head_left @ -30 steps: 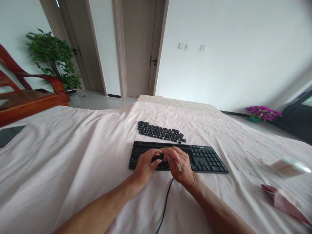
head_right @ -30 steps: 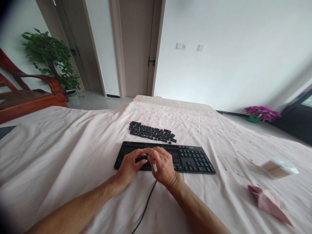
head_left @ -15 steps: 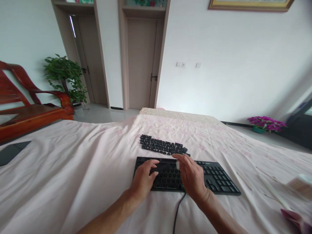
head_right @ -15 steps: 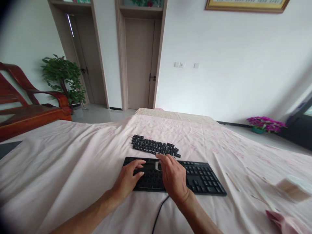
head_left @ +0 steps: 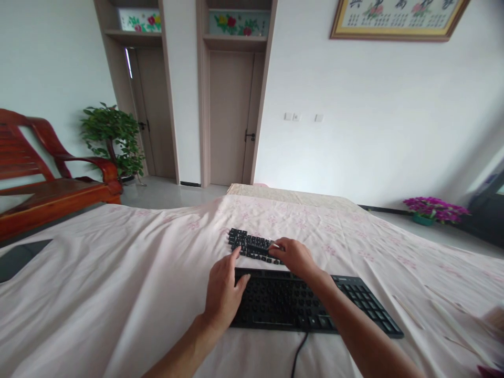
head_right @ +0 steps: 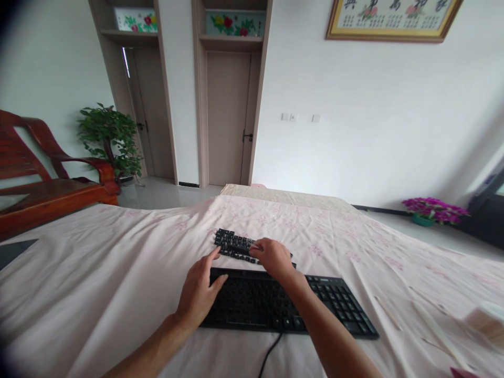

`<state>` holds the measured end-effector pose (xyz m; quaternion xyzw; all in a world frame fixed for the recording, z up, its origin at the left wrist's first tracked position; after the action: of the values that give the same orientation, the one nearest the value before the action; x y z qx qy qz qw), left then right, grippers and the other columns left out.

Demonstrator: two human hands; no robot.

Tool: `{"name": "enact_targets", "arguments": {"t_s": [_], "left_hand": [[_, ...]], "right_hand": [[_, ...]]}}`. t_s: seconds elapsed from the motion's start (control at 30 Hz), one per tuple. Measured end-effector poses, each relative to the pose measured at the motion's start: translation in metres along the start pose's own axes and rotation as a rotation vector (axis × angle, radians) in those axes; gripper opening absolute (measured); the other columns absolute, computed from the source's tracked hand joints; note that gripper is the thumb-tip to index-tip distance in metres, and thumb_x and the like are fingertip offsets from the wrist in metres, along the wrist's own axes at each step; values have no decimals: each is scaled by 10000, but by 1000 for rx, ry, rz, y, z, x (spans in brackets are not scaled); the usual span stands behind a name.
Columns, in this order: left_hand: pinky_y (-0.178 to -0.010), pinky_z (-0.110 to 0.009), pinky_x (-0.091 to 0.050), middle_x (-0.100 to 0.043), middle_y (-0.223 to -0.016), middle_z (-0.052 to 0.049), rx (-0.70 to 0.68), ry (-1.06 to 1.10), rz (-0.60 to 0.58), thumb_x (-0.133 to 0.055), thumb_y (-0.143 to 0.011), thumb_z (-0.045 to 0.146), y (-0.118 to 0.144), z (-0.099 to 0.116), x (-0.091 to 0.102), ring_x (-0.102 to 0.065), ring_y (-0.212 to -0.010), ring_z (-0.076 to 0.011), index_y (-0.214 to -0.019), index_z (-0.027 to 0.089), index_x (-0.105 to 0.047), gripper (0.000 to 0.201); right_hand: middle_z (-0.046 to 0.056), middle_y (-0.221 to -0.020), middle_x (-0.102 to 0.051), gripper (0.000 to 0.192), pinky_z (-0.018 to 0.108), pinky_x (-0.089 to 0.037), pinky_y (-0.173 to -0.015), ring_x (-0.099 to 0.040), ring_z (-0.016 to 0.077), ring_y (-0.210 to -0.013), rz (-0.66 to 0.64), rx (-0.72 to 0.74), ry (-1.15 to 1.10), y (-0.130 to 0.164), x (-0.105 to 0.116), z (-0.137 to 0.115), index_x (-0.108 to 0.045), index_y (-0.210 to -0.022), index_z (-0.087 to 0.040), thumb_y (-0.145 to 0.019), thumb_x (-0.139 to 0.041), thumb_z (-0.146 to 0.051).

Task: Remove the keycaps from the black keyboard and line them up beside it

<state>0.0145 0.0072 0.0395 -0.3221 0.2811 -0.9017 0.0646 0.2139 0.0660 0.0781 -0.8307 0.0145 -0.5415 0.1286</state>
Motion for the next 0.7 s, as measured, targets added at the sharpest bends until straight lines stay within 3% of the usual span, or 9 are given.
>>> {"name": "enact_targets", "arguments": {"t_s": [0.1,0.27,0.47,0.7], "left_hand": [[-1036,-454,-364,-578,-1246,-89,46,-94,-5,-562,-790,149,-3,-15,0,-510,-1177,-260,-1276,207,-471,498],[-1010,-407,-391,-593,-1218,-79,153,-70,-78,-529,-801,179,-2,-32,-8,-530,-1144,-240,-1236,194,-507,437],[-1001,-389,-386,-604,-1199,-74,199,-38,-113,-526,-786,188,0,-37,-13,-534,-1129,-240,-1218,200,-532,433],[-1008,-397,-380,-610,-1190,-75,194,-30,-121,-519,-783,185,-2,-37,-13,-538,-1128,-242,-1201,205,-550,420]], "right_hand": [[-13,-892,-713,194,246,-395,-684,-634,189,-882,-44,-137,92,-44,-9,18,-722,-903,-302,-812,-573,-387],[35,-925,-715,216,255,-397,-660,-638,213,-892,-74,-213,141,-91,-32,36,-737,-897,-267,-802,-561,-352],[68,-972,-714,218,260,-412,-676,-641,230,-925,-112,-277,181,-112,-52,57,-744,-909,-253,-765,-587,-298],[67,-977,-717,214,273,-431,-710,-645,241,-946,-141,-282,198,-117,-63,62,-747,-906,-263,-755,-601,-305]]}}
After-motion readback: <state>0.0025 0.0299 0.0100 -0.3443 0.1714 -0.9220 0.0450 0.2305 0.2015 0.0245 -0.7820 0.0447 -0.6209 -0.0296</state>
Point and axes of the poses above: each hand's wrist, its own y-axis away from the middle knuckle, its own x-axis out of the back of the hand, z = x × y, the point moved 8 cm from there along -y, towards the middle knuckle
